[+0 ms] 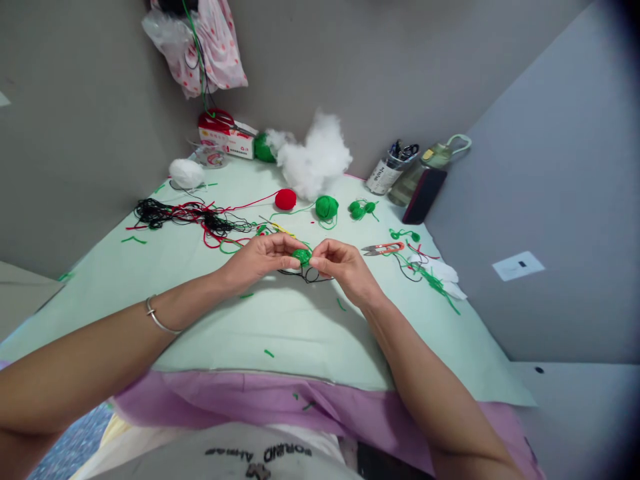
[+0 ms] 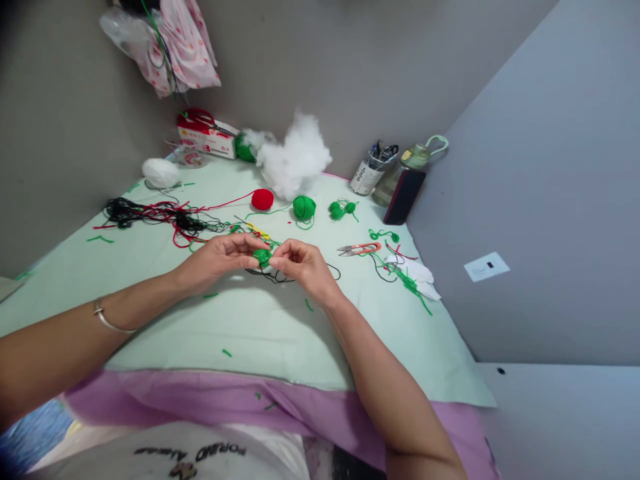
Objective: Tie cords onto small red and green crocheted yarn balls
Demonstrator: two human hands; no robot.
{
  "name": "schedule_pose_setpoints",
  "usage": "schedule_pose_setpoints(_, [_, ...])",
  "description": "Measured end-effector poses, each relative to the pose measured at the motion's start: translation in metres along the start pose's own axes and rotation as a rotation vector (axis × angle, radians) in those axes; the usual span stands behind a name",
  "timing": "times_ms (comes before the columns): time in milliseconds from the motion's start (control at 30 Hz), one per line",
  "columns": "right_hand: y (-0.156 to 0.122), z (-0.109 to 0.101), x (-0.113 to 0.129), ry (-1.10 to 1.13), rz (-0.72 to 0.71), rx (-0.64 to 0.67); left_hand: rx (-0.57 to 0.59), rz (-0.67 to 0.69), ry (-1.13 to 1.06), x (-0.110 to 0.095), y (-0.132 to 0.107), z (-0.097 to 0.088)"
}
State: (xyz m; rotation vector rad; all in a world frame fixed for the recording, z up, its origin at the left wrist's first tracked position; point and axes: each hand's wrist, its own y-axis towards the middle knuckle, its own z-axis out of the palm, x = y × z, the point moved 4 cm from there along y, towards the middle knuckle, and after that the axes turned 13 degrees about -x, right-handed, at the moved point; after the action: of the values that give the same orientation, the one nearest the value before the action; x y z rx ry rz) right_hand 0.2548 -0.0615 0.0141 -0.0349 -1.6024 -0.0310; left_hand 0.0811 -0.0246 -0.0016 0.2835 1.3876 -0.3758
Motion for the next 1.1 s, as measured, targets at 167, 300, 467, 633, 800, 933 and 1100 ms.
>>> schedule_pose_setpoints(167, [0.002, -0.007, 0.008, -0.156, -0.106, -0.107, -0.018, 0.022, -0.035, 0.000, 0.000, 0.000])
schedule_pose_setpoints(300, [0.002, -0.007, 0.003, -0.267, -0.121, -0.130, -0.033, 0.056, -0.015, 0.001, 0.001, -0.002])
schedule_pose_setpoints(467, [-0.010, 0.008, 0.002, -0.419, -0.285, -0.171, -0.085, 0.060, 0.077, 0.000, 0.001, -0.001])
schedule_pose_setpoints(633, [-0.020, 0.020, 0.011, -0.742, -0.568, -0.194, -0.125, 0.079, 0.113, 0.002, 0.001, -0.001])
schedule_pose_setpoints(800, [-0.019, 0.028, 0.006, -1.222, -0.794, -0.119, -0.119, 0.093, 0.127, 0.008, 0.003, 0.001])
schedule_pose_setpoints(933, [-0.029, 0.033, 0.016, -1.151, -0.981, -0.213, -0.096, 0.095, 0.138, 0.006, 0.003, 0.004])
schedule_pose_setpoints(1100, [-0.044, 0.034, 0.050, -0.538, -0.773, -0.251, -0.062, 0.100, 0.184, 0.004, 0.002, 0.006])
